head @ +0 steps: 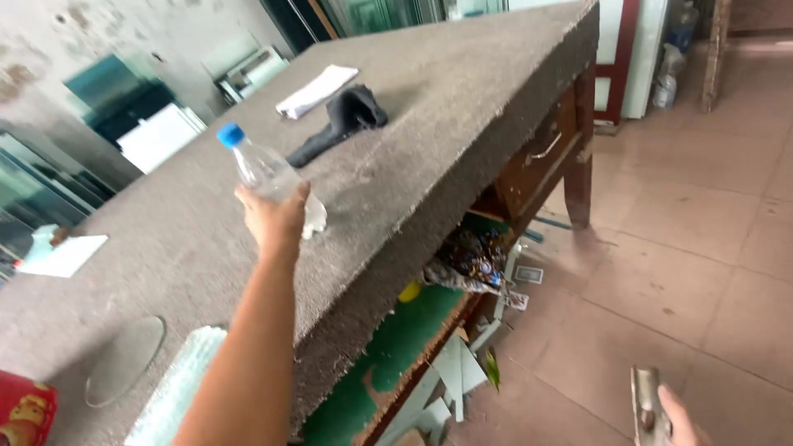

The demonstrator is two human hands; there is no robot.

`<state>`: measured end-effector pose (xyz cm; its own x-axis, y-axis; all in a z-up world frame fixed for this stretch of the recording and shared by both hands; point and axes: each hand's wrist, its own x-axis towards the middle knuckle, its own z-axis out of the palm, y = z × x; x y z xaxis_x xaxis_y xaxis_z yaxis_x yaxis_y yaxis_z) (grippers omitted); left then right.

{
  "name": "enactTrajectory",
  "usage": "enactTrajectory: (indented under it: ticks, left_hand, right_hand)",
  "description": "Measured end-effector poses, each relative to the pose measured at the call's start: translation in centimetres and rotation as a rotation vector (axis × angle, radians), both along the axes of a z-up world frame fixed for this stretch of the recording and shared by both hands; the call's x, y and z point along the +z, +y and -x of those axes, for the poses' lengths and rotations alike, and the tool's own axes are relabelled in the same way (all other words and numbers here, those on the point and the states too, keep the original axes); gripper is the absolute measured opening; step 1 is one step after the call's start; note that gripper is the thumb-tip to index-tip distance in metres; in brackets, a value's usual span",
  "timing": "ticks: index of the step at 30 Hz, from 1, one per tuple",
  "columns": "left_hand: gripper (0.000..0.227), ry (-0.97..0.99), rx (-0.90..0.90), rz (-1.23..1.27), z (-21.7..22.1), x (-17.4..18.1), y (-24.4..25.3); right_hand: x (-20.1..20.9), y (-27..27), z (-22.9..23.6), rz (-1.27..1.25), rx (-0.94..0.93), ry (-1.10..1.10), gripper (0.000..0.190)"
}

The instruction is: The person uses a handheld grinding tool to smooth the edges of small glass pieces on a workbench. They hold the glass with one hand and move the tool along the edges, occasionally repositioning the pieces. A water bottle is used to wet the glass during the process.

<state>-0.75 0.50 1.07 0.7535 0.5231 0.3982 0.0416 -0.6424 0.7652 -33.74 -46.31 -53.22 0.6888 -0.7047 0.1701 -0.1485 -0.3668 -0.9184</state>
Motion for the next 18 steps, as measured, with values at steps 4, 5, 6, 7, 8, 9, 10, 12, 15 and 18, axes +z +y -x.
enactTrajectory:
  ticks: [4,5,6,7,8,9,10,12,15,18]
  left_hand:
    - [0.091,0.078,-0.159,0.185,4.5,2.3,0.8]
    - [0.098,0.106,-0.222,0.139,5.9,2.9,1.2]
    - [0.106,0.131,-0.286,0.093,7.3,3.7,1.6]
    - [0.106,0.136,-0.289,0.106,10.6,4.7,1.8]
    - [0.089,0.248,-0.279,-0.115,13.9,5.8,2.1]
    - [0.077,0.354,-0.263,-0.342,17.3,7.3,2.6]
    - [0.077,0.355,-0.263,-0.334,18.3,6.1,5.1]
    - [0.060,0.402,0.001,-0.576,20.8,4.3,10.9]
    - [0.050,0.431,0.154,-0.631,23.9,0.9,19.4]
    - [0.052,0.700,0.218,-0.501,27.1,2.2,16.8]
  right_hand:
    - [16.5,4.4,-0.3,-1.039,-0.295,0.195,0.059]
    - [15.0,4.3,-0.5,-1.052,-0.248,0.101,0.050]
    - [13.6,4.2,-0.6,-1.063,-0.198,0.008,0.043]
    - [14.5,4.3,-0.4,-1.050,-0.204,0.011,0.043]
    - [15.4,4.6,-0.1,-1.009,-0.241,0.060,0.044]
    - [16.3,5.2,-0.1,-0.973,-0.271,0.107,0.044]
    - [16.5,4.9,0.1,-0.965,-0.270,0.107,0.044]
    - [16.9,5.2,-0.2,-0.977,-0.276,0.091,0.041]
    - [15.5,4.7,-0.4,-0.787,-0.222,0.335,0.055]
    - [-1.8,-3.0,-6.6,-0.842,0.074,0.260,0.048]
